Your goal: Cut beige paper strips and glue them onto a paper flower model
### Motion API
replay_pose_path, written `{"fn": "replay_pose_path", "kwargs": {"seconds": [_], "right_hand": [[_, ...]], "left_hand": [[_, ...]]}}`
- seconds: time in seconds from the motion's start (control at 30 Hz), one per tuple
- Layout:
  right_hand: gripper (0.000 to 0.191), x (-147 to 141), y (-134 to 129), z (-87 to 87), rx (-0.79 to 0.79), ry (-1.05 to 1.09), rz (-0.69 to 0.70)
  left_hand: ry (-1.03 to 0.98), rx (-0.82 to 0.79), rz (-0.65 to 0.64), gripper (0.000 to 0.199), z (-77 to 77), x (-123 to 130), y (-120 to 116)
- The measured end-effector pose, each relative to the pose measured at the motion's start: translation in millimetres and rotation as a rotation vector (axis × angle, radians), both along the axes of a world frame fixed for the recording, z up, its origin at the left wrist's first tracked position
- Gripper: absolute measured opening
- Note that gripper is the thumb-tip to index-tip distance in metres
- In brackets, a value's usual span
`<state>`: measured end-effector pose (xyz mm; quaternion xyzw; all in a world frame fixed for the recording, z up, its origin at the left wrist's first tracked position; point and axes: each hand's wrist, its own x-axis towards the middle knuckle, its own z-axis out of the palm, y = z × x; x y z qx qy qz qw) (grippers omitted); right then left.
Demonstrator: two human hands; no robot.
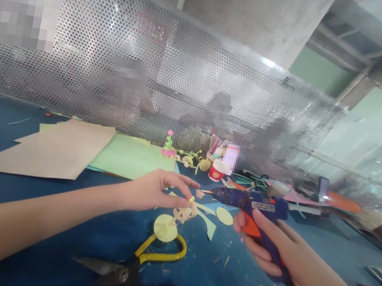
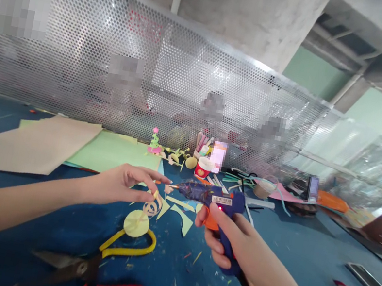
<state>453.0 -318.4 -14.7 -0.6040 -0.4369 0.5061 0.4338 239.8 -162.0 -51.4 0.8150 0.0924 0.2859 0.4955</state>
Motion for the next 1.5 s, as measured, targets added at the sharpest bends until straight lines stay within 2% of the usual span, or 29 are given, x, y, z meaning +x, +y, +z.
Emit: {"fn": "replay_pose_path", "kwargs": {"seconds": [0.17, 0.3, 0.63, 0.77, 0.9, 1.0, 1.07, 1.17, 1.23, 1.27, 1.33, 1.4, 1.43, 1.5], "right_hand": [[0.035, -5, 2, 0.7, 0.025, 0.011, 0.027], [0.035, -6, 3, 0.4, 0.042, 0.018, 0.033], [0.032, -7, 1, -0.4, 0.058, 0.054, 0.019], [0.033, -5, -2, -0.8, 0.079, 0.047, 0.007], [0.034, 3, -7, 5.8, 0.165, -0.02, -0.058], [0.033, 19, -7, 10.4, 0.273, -0.187, -0.206], [0.033, 36, -3, 4.4, 0.285, -0.47, -0.319], [0.033, 69, 8, -27.6, 0.144, -1.11, -0.379], [0.026, 89, 14, -59.6, 0.158, -1.391, -0.399], [0.026, 98, 16, -75.4, 0.092, -1.484, -0.378], [0.024, 112, 17, -99.7, -0.021, -1.539, -0.329], [0.021, 120, 15, -107.8, -0.051, -1.528, -0.272], [0.021, 122, 14, -104.9, -0.052, -1.515, -0.242], [0.023, 117, 14, -87.1, -0.058, -1.505, -0.204]], "left_hand": [[-0.026, -0.058, -0.006, 0.015, -1.4, 1, 0], [-0.044, -0.063, 0.039, 0.016, -5.2, 3, 2], [-0.084, -0.09, 0.048, 0.014, -11.1, 6, 3], [-0.094, -0.101, 0.048, 0.015, -10.8, 5, 4], [-0.102, -0.122, 0.025, 0.015, -9.1, 4, 5], [-0.108, -0.121, 0.034, 0.014, -8.8, 4, 6], [-0.104, -0.118, 0.049, 0.014, -8.8, 4, 6], [-0.105, -0.112, 0.059, 0.014, -8.3, 3, 6], [-0.108, -0.1, 0.063, 0.014, -7.7, 2, 6], [-0.107, -0.092, 0.068, 0.014, -7.4, 1, 6], [-0.107, -0.077, 0.079, 0.014, -7.0, 0, 6], [-0.108, -0.07, 0.086, 0.015, -6.8, -2, 6], [-0.109, -0.069, 0.087, 0.015, -6.7, -2, 7], [-0.111, -0.064, 0.092, 0.015, -6.2, -2, 8]]}}
